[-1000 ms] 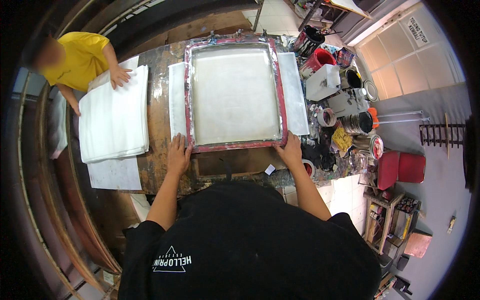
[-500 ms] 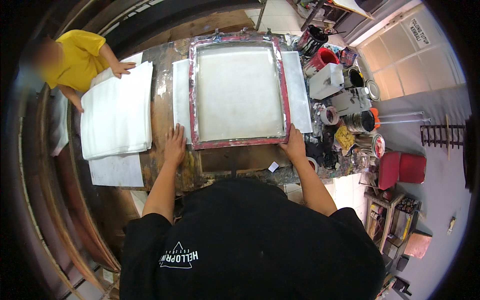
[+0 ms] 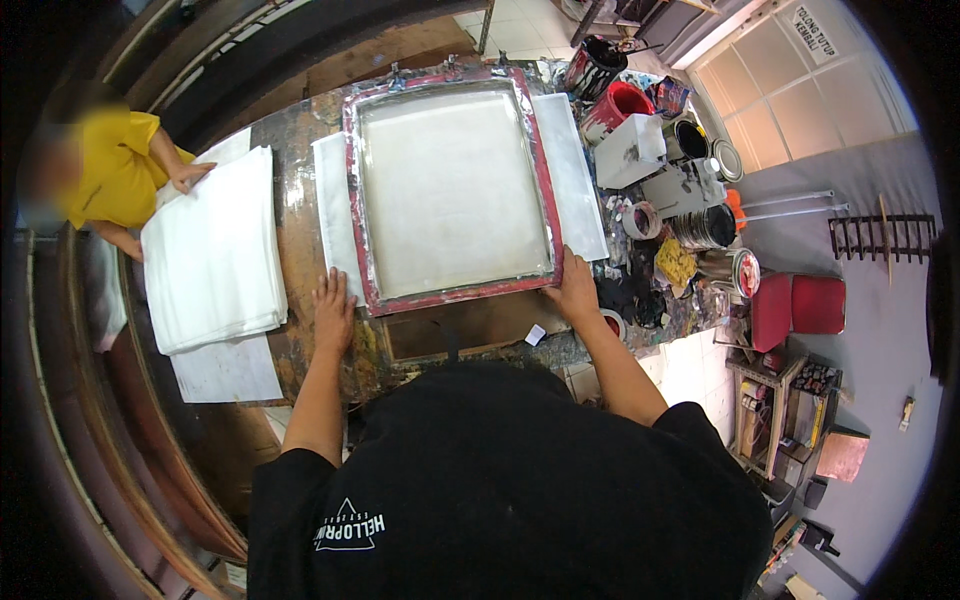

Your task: The person aligns a sheet of paper on a printing board, secures it with tape, lowers a screen, and later retrieves a container of ink and a spatula from a shelf.

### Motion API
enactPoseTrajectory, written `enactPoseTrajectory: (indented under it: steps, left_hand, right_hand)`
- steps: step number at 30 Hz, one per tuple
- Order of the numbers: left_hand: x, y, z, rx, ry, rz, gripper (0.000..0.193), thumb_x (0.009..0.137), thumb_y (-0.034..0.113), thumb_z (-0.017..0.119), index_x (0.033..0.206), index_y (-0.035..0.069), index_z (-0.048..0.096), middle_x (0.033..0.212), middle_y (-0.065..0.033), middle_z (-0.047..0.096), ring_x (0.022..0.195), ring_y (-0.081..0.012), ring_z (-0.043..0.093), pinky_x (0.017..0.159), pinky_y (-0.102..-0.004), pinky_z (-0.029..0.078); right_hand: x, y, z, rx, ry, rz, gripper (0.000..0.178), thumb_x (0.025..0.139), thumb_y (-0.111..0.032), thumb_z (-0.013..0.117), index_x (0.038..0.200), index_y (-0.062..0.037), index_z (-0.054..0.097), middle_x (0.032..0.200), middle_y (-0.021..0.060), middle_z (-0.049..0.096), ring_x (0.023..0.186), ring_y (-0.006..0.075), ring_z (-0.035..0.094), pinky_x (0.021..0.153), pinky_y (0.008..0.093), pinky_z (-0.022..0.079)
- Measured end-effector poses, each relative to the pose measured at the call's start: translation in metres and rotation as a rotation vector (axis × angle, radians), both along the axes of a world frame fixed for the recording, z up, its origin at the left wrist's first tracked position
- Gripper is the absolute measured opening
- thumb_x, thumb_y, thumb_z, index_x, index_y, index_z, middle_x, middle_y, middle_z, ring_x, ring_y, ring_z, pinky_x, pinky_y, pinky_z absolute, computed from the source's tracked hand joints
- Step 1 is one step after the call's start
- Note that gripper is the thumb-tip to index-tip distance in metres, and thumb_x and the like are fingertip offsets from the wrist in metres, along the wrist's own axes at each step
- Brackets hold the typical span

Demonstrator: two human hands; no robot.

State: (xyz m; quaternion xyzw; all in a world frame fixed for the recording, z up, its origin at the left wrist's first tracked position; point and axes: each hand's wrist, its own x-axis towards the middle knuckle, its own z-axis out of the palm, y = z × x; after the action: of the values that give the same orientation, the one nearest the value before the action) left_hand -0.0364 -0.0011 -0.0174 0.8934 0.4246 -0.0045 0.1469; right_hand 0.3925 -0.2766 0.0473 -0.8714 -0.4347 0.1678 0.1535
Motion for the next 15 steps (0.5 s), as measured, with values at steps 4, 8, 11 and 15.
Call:
enactPoseTrajectory:
  steps: [4,8,11,15]
  left_hand:
    - [-0.0031,0.0011,0.0001,-0.005,-0.014,-0.004,0.059,0.108,0.035,0.048,0.161,0.014,0.035,0.17,-0.0104,0.026,0.156,-0.0385,0.02,0.126,-0.0549,0.014]
    - [0.0032,-0.0003,0.0033,-0.009,0.007,0.004,0.059,0.107,0.034,0.049,0.161,0.013,0.035,0.17,-0.0111,0.026,0.156,-0.0391,0.021,0.126,-0.0555,0.014]
    - [0.0015,0.0002,0.0012,-0.018,-0.023,0.009,0.059,0.107,0.033,0.05,0.161,0.013,0.036,0.169,-0.0116,0.027,0.156,-0.0397,0.021,0.126,-0.0567,0.014]
    - [-0.001,0.0032,-0.0015,-0.027,-0.05,0.005,0.06,0.106,0.033,0.052,0.16,0.012,0.037,0.169,-0.0119,0.028,0.155,-0.0402,0.021,0.125,-0.0579,0.014]
  right_hand:
    - [-0.0016,0.0017,0.0046,-0.028,0.029,-0.021,0.096,0.07,-0.016,0.089,0.147,0.0047,0.036,0.124,0.0254,0.056,0.12,0.0428,0.054,0.104,0.0476,0.047]
    - [0.0011,0.0008,0.0051,-0.033,0.038,-0.022,0.095,0.07,-0.016,0.089,0.147,0.0051,0.037,0.124,0.0251,0.056,0.12,0.0428,0.054,0.104,0.0476,0.047]
    - [0.0008,0.0,0.0035,0.013,0.013,0.003,0.095,0.07,-0.016,0.089,0.147,0.0056,0.038,0.123,0.0251,0.057,0.119,0.0425,0.055,0.103,0.0476,0.047]
    - [0.001,-0.0006,0.0027,0.044,0.019,-0.002,0.094,0.069,-0.016,0.09,0.145,0.0064,0.04,0.12,0.025,0.058,0.115,0.0425,0.057,0.1,0.0479,0.048]
